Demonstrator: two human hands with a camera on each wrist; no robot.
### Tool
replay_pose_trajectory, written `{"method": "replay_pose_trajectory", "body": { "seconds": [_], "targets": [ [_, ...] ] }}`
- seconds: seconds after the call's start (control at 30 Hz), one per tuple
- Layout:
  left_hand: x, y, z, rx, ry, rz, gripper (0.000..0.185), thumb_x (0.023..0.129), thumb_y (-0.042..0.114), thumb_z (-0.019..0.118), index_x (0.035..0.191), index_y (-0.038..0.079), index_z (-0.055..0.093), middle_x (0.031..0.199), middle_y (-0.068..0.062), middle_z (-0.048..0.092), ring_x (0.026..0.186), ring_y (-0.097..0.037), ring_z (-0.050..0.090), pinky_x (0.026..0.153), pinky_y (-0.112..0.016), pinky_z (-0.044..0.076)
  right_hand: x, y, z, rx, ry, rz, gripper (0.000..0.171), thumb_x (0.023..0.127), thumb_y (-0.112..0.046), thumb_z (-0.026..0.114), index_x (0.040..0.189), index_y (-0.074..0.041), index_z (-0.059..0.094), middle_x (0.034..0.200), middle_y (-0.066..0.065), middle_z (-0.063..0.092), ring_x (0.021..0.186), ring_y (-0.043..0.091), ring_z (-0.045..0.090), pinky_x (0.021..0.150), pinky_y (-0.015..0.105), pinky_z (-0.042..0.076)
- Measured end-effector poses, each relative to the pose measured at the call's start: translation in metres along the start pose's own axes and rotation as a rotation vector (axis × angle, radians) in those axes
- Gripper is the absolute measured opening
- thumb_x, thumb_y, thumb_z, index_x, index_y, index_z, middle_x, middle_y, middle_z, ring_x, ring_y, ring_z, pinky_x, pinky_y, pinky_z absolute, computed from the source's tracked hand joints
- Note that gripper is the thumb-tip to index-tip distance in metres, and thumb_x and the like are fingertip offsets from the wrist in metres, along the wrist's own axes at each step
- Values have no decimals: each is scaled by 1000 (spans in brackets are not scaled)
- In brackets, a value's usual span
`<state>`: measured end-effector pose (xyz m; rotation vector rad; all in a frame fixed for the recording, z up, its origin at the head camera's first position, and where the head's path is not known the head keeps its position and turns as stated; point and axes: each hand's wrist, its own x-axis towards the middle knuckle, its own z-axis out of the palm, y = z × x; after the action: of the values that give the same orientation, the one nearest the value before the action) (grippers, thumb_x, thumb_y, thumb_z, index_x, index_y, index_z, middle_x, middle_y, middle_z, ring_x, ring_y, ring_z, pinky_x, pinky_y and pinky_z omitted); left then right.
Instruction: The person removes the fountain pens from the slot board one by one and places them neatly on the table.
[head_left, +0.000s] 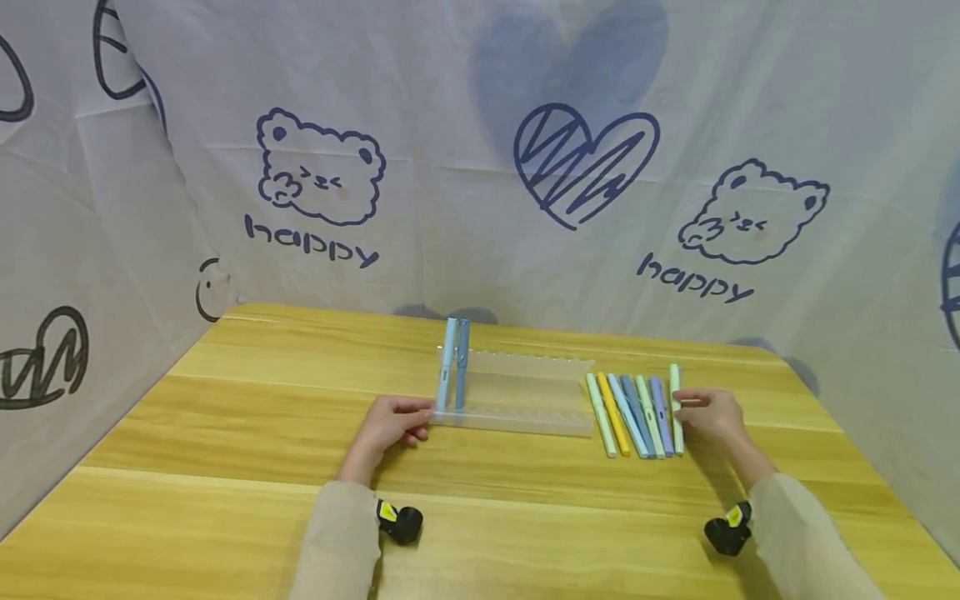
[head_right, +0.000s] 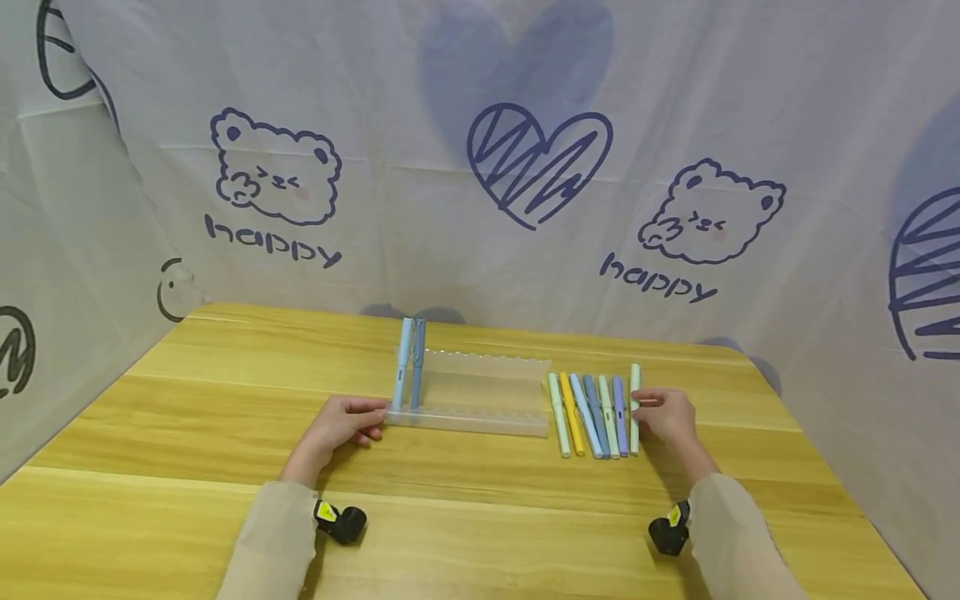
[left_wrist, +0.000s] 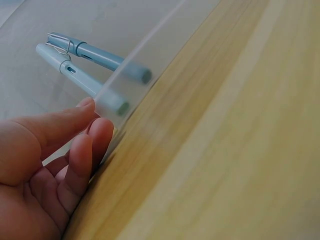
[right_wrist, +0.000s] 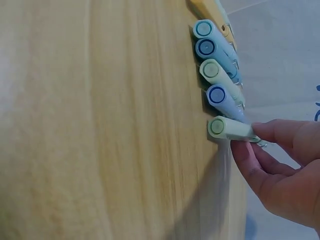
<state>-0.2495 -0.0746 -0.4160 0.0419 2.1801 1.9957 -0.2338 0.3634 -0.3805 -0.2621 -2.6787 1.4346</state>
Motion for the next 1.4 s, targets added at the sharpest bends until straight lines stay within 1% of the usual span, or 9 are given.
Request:
{"method": "replay_pose_trajectory", "body": {
  "seconds": [0.2,0.4,0.63,0.93,1.1,1.17,1.27,1.33,1.4],
  "targets": [
    [0,-1,0,-1,4,6,26,83,0,60,106,-11,59,74,-14,64,52,-10,55,45,-18,47,1,2,3,-17,-4,-4,35,71,11,60,104,21,52,84,27,62,57,9,57,53,24,52],
    [2,-3,0,-7,7,7,26,83,0,60,106,-11,59,74,-14,64,51,-9,56,45,-18,47,1,1,3,-66,1,8,33,72,10,62,102,20,53,84,27,62,56,9,58,53,25,52],
    [2,-3,0,-5,7,10,26,83,0,60,106,-12,59,75,-15,64,51,-10,56,45,-18,47,0,0,3,-90,1,6,29,73,10,62,98,21,55,78,23,64,56,11,59,53,27,53],
    [2,-3,0,-12,3,2,26,83,0,60,107,-11,59,74,-13,64,52,-10,56,45,-17,47,1,2,2,-140,-12,14,24,73,9,63,94,19,57,81,25,63,58,13,59,54,28,53],
    [2,-3,1,-19,1,5,27,83,0,60,107,-12,59,74,-13,64,51,-9,55,45,-17,47,0,1,3,-137,-7,5,26,73,8,63,95,20,55,82,26,62,57,13,59,53,29,53],
    [2,-3,1,-17,1,4,27,83,0,60,107,-12,59,74,-13,64,51,-9,55,45,-17,47,-2,-1,3,-167,5,-14,26,74,6,63,95,20,56,84,27,62,58,17,59,52,30,52],
    [1,-3,1,-13,5,0,26,83,0,60,107,-12,59,74,-13,64,51,-9,55,45,-17,47,-4,-5,4,-274,30,-65,24,76,0,63,93,16,59,86,27,60,67,25,58,53,30,50],
    [1,-2,1,-12,8,-2,26,83,-1,60,107,-11,59,75,-13,64,51,-9,55,45,-17,47,-5,-7,6,-325,49,-88,23,77,-3,61,92,14,60,88,27,60,73,30,57,55,31,48],
    [1,-2,1,-15,10,-4,27,82,-1,60,107,-11,59,75,-13,64,51,-10,55,45,-18,47,-5,-10,7,-350,63,-105,23,79,-6,60,93,13,61,90,26,61,79,33,56,61,34,47]
  ]
}}
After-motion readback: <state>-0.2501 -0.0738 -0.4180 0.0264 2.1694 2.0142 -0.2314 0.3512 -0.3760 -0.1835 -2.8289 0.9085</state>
